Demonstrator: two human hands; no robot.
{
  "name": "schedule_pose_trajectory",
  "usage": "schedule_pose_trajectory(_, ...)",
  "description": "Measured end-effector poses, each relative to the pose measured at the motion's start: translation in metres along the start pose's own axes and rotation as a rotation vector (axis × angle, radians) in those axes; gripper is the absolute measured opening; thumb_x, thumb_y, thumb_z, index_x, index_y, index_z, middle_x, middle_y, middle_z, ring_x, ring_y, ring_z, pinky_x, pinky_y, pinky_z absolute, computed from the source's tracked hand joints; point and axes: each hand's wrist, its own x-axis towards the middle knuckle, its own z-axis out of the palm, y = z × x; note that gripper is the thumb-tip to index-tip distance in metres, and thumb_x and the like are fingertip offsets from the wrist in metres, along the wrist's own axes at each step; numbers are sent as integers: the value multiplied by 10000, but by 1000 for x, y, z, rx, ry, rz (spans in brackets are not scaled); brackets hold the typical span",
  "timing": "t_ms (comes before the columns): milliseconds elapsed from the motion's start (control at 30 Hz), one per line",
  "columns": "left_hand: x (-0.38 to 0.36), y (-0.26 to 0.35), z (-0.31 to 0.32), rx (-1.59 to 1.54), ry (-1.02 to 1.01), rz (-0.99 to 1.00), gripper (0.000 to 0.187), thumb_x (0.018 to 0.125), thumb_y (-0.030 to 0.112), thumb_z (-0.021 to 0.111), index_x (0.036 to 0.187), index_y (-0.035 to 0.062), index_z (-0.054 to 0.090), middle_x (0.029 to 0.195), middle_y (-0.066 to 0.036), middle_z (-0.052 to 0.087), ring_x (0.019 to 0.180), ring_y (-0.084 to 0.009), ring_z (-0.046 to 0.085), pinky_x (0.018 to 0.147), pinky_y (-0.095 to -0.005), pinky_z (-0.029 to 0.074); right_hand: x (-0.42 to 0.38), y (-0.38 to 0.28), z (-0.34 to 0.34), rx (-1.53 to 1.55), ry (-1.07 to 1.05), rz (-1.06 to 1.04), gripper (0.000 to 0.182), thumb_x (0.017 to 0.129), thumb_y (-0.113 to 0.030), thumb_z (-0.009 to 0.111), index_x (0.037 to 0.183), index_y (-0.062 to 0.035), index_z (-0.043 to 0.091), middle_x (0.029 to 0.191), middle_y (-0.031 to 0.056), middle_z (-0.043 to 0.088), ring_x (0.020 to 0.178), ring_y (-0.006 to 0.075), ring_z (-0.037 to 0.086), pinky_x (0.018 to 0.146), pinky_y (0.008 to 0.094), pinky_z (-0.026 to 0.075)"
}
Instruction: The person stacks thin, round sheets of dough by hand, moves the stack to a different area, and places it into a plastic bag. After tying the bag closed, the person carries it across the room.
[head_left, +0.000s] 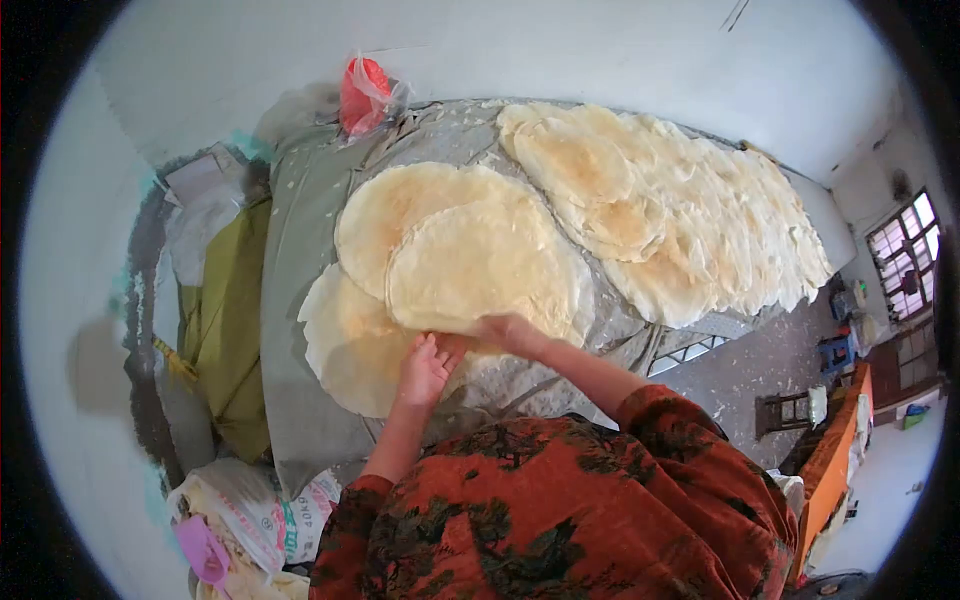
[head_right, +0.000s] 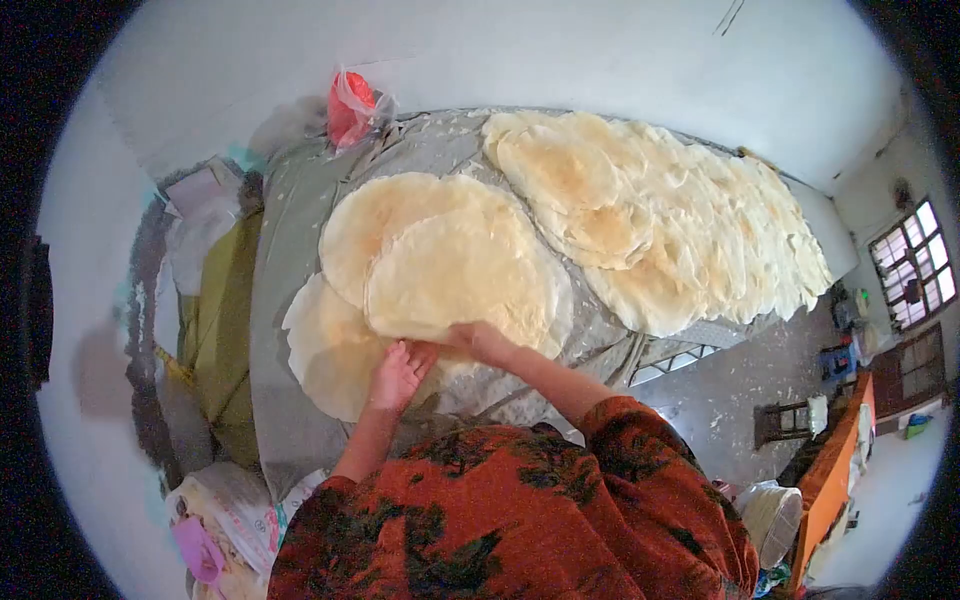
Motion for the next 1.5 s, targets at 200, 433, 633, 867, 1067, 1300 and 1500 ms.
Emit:
schedule_pose_trajectory(200, 3, 8, 3, 29, 27, -134, 346, 840, 133, 552, 1153, 64, 421, 1080, -136, 485, 986, -256, 512, 870, -406, 436, 22, 2, -26, -164, 156, 229, 167, 755, -174, 631, 809, -16, 646, 723, 87, 638, 727, 132, 585, 684, 332, 464)
schedule_pose_trajectory(433, 19, 9, -45, 1020, 495, 391, 351, 710, 59, 638, 1000, 1, 449, 826, -82, 503, 708, -170, 510, 609, -309, 439, 48, -134, -164, -603, 457, -115, 133, 762, -148, 541, 837, -94, 636, 766, 155, 618, 720, 328, 596, 634, 401, 477)
schedule_pose_trajectory(633, 34, 19, -31, 828, 454, 137, 277, 690, 92, 646, 873, 7, 457, 655, -65, 505, 465, -146, 475, 390, -292, 369, 25, -33, -12, -436, 424, 26, 276, 737, -29, 506, 968, -85, 644, 989, 119, 632, 885, 275, 611, 802, 351, 485)
schedule_pose_trajectory(867, 54, 26, -28, 1483, 432, 336, 225, 716, 145, 631, 857, 10, 519, 746, -106, 560, 605, -215, 545, 539, -342, 428, 23, -3, 26, -369, 417, 60, 199, 704, -156, 577, 882, -115, 656, 726, 134, 630, 685, 322, 612, 629, 399, 493)
schedule_pose_trajectory(1067, 60, 25, 10, 234, 248, -18, 180, 789, 126, 511, 955, 58, 523, 869, -100, 580, 740, -228, 581, 644, -388, 500, 2, -33, 38, -484, 312, -65, 604, 693, -349, 697, 1170, -40, 490, 1124, 160, 548, 1005, 298, 550, 824, 365, 452)
schedule_pose_trajectory(1300, 84, 37, -40, 499, 197, 218, 315, 797, 201, 593, 1063, 115, 447, 1026, -55, 469, 939, -209, 488, 721, -419, 503, 81, -22, -96, -639, 435, 37, 169, 707, -212, 632, 723, -44, 644, 710, 161, 625, 630, 271, 602, 597, 392, 452)
schedule_pose_trajectory(1500, 100, 112, -35, 463, 427, 180, 455, 799, 149, 578, 1195, 115, 356, 987, -46, 473, 842, -187, 486, 698, -382, 479, 114, -175, -228, -619, 839, -148, 99, 714, -150, 554, 746, -122, 643, 754, 119, 634, 708, 301, 612, 624, 405, 488)
